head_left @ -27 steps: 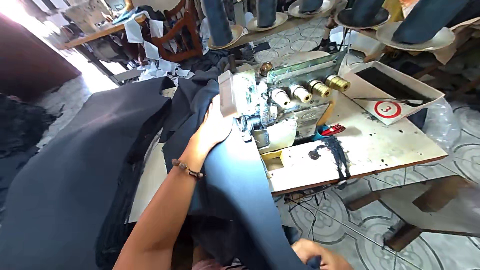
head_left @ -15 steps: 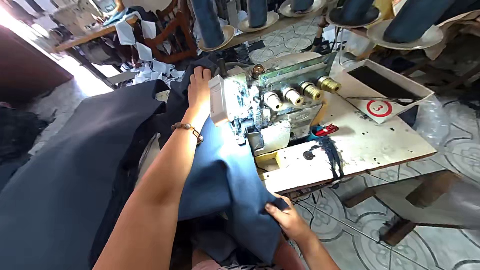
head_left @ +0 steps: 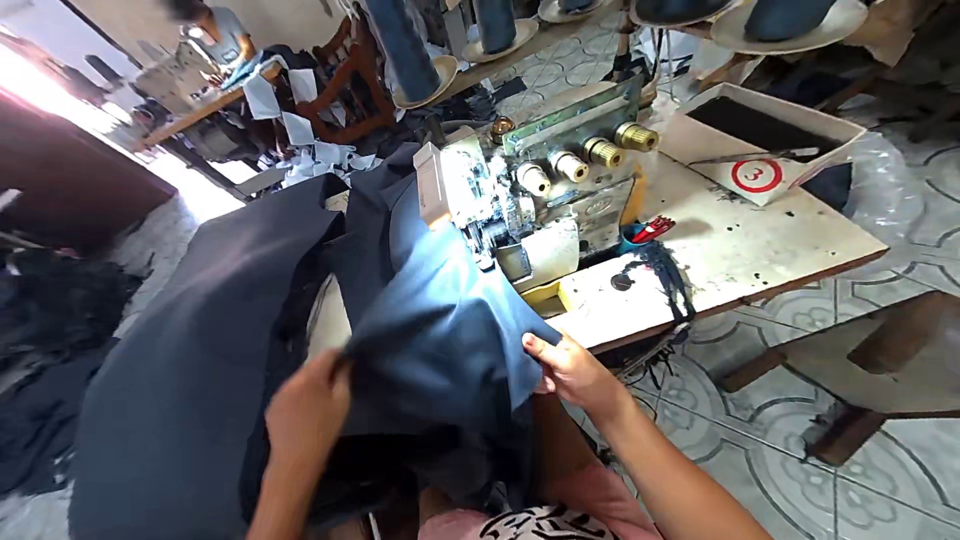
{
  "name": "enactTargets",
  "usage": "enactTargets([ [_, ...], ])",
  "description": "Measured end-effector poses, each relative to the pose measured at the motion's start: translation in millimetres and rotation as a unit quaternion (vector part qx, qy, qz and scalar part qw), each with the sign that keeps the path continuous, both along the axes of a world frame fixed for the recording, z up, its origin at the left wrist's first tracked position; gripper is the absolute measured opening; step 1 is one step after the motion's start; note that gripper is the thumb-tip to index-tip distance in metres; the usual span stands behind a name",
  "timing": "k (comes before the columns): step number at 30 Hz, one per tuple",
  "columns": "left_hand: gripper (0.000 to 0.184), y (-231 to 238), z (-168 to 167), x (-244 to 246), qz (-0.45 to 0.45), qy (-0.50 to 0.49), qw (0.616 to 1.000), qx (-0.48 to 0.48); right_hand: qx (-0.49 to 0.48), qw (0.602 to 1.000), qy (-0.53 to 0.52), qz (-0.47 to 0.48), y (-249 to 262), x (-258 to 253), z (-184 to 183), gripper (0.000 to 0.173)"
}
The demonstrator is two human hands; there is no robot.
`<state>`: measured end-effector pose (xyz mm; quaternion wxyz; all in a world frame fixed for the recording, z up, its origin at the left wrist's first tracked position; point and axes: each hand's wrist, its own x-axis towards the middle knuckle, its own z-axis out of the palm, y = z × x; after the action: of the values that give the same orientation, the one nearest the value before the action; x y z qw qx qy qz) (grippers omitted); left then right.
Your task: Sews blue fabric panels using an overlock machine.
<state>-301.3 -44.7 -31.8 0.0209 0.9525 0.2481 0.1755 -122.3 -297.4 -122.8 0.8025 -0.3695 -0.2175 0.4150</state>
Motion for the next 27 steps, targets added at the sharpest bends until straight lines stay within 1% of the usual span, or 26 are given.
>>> enactTargets([
  [1, 0.025, 16, 21, 16, 0.015, 0.005, 1.0, -0.012, 0.012, 0.999, 0.047, -0.015, 9, -3, 7, 0.022],
  [3, 0.031, 45, 57, 58, 0.042, 0.01, 0.996, -0.078, 0.027, 0.991, 0.12, -0.051, 30, -8, 18, 0.023],
  [5, 0.037, 67, 79, 105, 0.052, -0.004, 0.991, -0.126, 0.051, 0.984, 0.156, -0.075, 51, -13, 29, 0.029],
  [6, 0.039, 73, 86, 130, 0.055, -0.018, 0.987, -0.147, 0.068, 0.983, 0.153, -0.079, 58, -14, 33, 0.037],
  [7, 0.041, 76, 91, 152, 0.054, -0.032, 0.985, -0.16, 0.082, 0.985, 0.133, -0.074, 64, -13, 35, 0.044],
  [9, 0.043, 83, 96, 193, 0.026, -0.046, 0.986, -0.161, 0.079, 0.994, 0.062, -0.049, 68, -8, 34, 0.043],
  [11, 0.043, 91, 88, 224, -0.055, -0.047, 0.988, -0.135, 0.032, 0.998, -0.04, -0.023, 68, -3, 28, 0.039],
  [13, 0.041, 105, 73, 243, -0.151, -0.034, 0.981, -0.119, -0.02, 0.981, -0.191, -0.038, 61, 1, 17, 0.034],
  [14, 0.047, 111, 68, 246, -0.181, -0.014, 0.976, -0.119, -0.055, 0.957, -0.275, -0.073, 54, 3, 11, 0.029],
  [15, 0.06, 110, 69, 240, -0.189, 0.034, 0.975, -0.112, -0.09, 0.922, -0.355, -0.124, 44, 7, 4, 0.024],
  [16, 0.076, 101, 75, 223, -0.171, 0.109, 0.975, -0.094, -0.123, 0.876, -0.43, -0.181, 34, 13, -4, 0.021],
  [17, 0.084, 87, 78, 196, -0.15, 0.18, 0.97, -0.067, -0.149, 0.823, -0.494, -0.236, 24, 20, -14, 0.02],
  [18, 0.088, 67, 76, 160, -0.135, 0.248, 0.958, -0.054, -0.162, 0.778, -0.536, -0.284, 16, 29, -23, 0.019],
  [19, 0.095, 43, 67, 121, -0.12, 0.325, 0.936, -0.052, -0.167, 0.749, -0.556, -0.318, 11, 35, -30, 0.02],
  [20, 0.106, 17, 54, 88, -0.094, 0.414, 0.903, -0.072, -0.167, 0.735, -0.564, -0.338, 8, 39, -33, 0.02],
  [21, 0.122, -5, 36, 64, -0.069, 0.488, 0.865, -0.095, -0.169, 0.726, -0.569, -0.347, 9, 41, -34, 0.021],
  [22, 0.139, -16, 20, 52, -0.036, 0.552, 0.826, -0.113, -0.178, 0.715, -0.579, -0.348, 11, 40, -33, 0.022],
  [23, 0.148, -11, 8, 51, -0.016, 0.567, 0.814, -0.125, -0.192, 0.702, -0.593, -0.346, 14, 37, -31, 0.023],
  [24, 0.147, 6, 3, 58, -0.02, 0.551, 0.825, -0.123, -0.205, 0.689, -0.605, -0.342, 17, 35, -30, 0.025],
  [25, 0.133, 28, 4, 74, -0.028, 0.53, 0.839, -0.118, -0.215, 0.683, -0.609, -0.341, 18, 34, -30, 0.026],
  [26, 0.11, 53, 8, 99, -0.019, 0.519, 0.847, -0.11, -0.221, 0.684, -0.606, -0.342, 18, 33, -30, 0.026],
  [27, 0.088, 76, 13, 131, 0.012, 0.525, 0.846, -0.092, -0.226, 0.684, -0.601, -0.346, 17, 33, -30, 0.026],
])
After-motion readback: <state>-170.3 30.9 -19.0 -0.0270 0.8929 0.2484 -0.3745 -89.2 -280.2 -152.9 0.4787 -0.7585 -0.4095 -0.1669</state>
